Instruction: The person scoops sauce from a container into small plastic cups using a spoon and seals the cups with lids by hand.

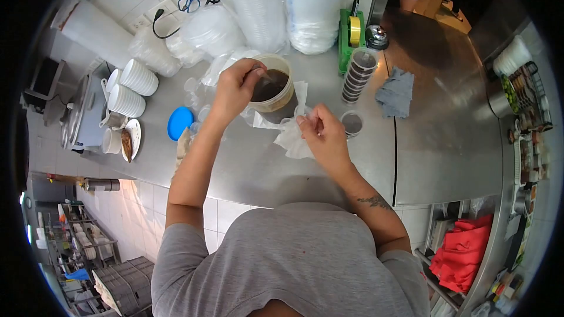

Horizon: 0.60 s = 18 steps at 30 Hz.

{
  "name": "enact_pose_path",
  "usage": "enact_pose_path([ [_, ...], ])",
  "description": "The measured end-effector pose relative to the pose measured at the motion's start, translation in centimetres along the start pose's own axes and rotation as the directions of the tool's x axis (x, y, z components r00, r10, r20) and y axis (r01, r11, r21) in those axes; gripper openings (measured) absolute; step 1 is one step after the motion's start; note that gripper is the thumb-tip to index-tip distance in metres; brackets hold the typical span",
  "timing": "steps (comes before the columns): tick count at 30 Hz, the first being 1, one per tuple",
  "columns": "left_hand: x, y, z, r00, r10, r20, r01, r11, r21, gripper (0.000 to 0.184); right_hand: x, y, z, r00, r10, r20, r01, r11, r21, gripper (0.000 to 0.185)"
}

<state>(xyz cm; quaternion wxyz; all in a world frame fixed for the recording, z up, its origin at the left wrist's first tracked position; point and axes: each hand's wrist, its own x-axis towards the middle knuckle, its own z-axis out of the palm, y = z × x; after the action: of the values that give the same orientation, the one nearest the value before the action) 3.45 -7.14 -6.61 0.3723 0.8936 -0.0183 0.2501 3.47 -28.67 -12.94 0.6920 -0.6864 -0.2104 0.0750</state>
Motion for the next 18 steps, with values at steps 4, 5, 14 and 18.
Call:
enact_pose_path([
  [4, 1.0, 1.4, -3.3, 0.963, 0.190, 0.190, -0.194, 0.981, 0.004, 0.006, 1.4, 1.1, -1.3, 0.998, -0.063, -0.015, 0.062, 0.995, -0.074, 0.025],
  [5, 0.9, 1.1, -3.5, 0.955, 0.189, 0.230, -0.201, 0.979, 0.029, 0.006, 1.6, 1.4, -1.5, 0.995, -0.102, -0.008, 0.100, 0.987, -0.124, 0.024],
  [14, 0.3, -2.5, -3.9, 0.974, -0.223, 0.046, 0.228, 0.954, -0.193, 0.013, 3.3, -0.6, -0.4, 0.994, -0.098, -0.040, 0.100, 0.993, 0.060, 0.010],
  [18, 0.4, -3.0, -4.5, 0.867, -0.496, -0.047, 0.420, 0.777, -0.468, 0.019, 3.5, -2.0, -0.5, 0.998, 0.038, -0.039, -0.029, 0.977, 0.210, 0.010],
])
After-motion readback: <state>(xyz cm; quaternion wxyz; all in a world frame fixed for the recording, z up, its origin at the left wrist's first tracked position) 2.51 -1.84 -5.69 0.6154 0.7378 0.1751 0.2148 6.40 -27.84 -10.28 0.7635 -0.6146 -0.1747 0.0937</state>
